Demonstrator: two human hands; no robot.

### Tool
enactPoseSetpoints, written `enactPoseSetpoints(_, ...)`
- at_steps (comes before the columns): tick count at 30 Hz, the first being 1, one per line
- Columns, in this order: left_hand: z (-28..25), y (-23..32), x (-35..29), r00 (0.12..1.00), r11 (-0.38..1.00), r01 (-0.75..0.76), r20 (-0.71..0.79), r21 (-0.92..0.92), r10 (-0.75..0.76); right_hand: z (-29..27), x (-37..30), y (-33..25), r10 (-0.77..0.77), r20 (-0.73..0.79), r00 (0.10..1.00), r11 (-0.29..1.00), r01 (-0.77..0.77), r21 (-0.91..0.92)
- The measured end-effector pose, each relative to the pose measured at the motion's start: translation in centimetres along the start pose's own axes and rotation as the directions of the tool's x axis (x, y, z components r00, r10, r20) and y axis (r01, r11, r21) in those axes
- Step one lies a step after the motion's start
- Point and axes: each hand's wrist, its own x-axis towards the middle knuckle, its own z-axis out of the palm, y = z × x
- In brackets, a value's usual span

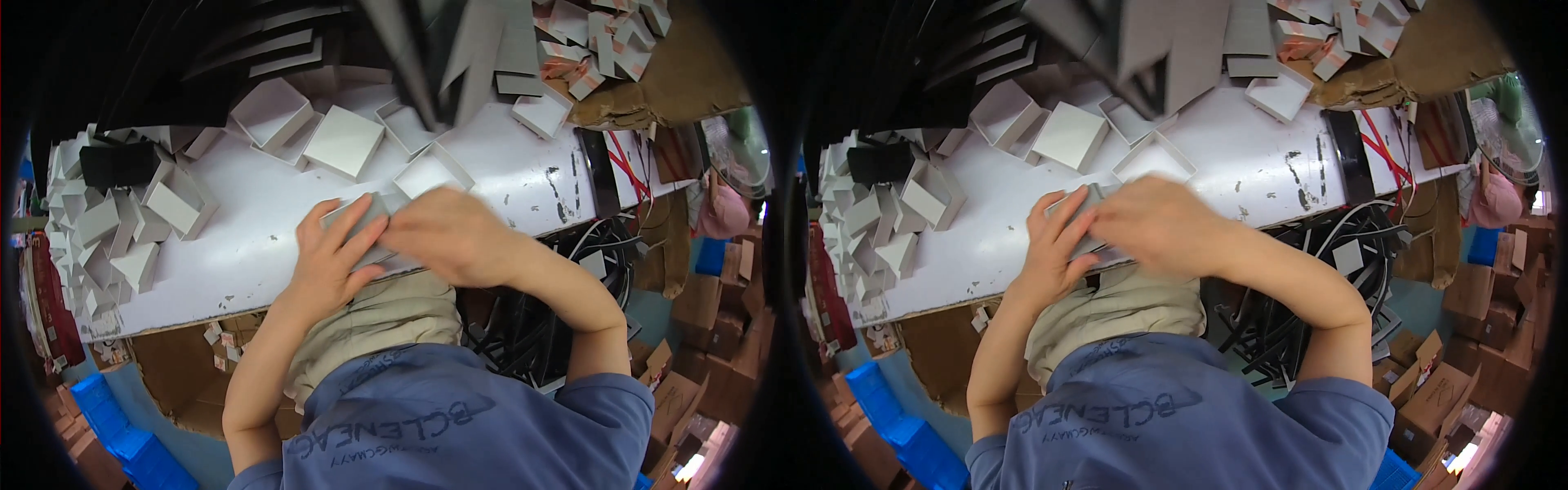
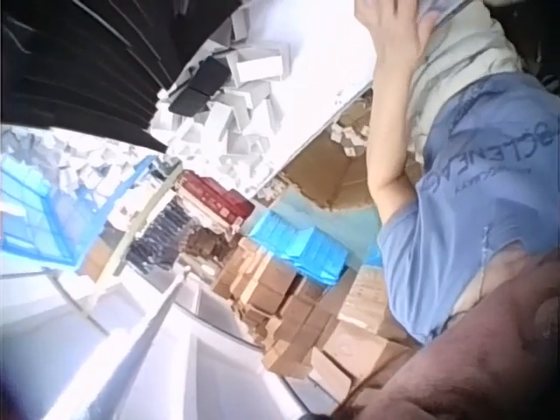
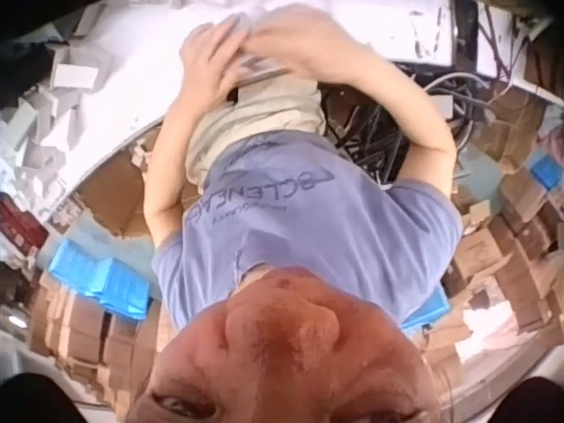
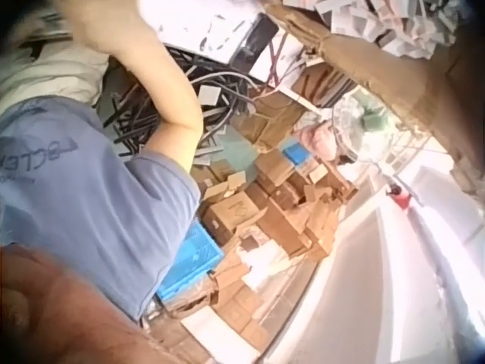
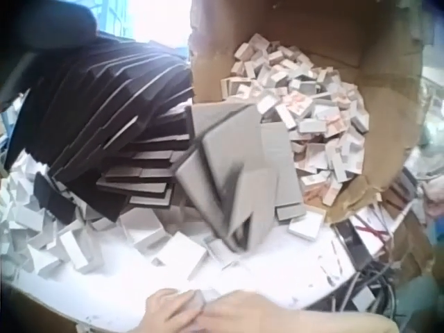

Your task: The person is assembling and packaging small gift boxes with decorative ribbons and internal inserts.

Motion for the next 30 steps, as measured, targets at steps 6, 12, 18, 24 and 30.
enactPoseSetpoints(6, -3.4, 0.0, -0.7, 0.965, 0.986, -0.071, 0.259, 0.149, 0.030, -3.0, -1.4, 4.2, 0.263, -0.484, 0.834, 0.830, -0.452, -0.328)
enactPoseSetpoints(12, -3.9, 0.4, -1.3, 0.941, 0.955, -0.095, 0.339, 0.282, -0.007, 0.5, 3.1, 8.1, 0.236, -0.571, 0.786, 0.867, -0.436, -0.243)
enactPoseSetpoints(18, -7.2, -1.7, 1.2, 0.945, 0.920, -0.081, -0.263, 0.383, 0.192, 1.6, 5.0, 8.4, 0.167, -0.641, 0.749, 0.803, -0.481, -0.352)
enactPoseSetpoints(24, -7.8, -1.0, 7.9, 0.961, 0.980, 0.105, -0.237, -0.172, -0.145, -3.6, 6.5, 7.7, 0.125, -0.505, 0.854, 0.843, -0.360, -0.399)
enactPoseSetpoints(30, -5.2, -1.0, 10.1, 0.963, 0.956, 0.099, -0.215, -0.275, -0.162, -11.2, 7.0, 5.6, 0.302, -0.010, 0.953, 0.908, -0.291, -0.300)
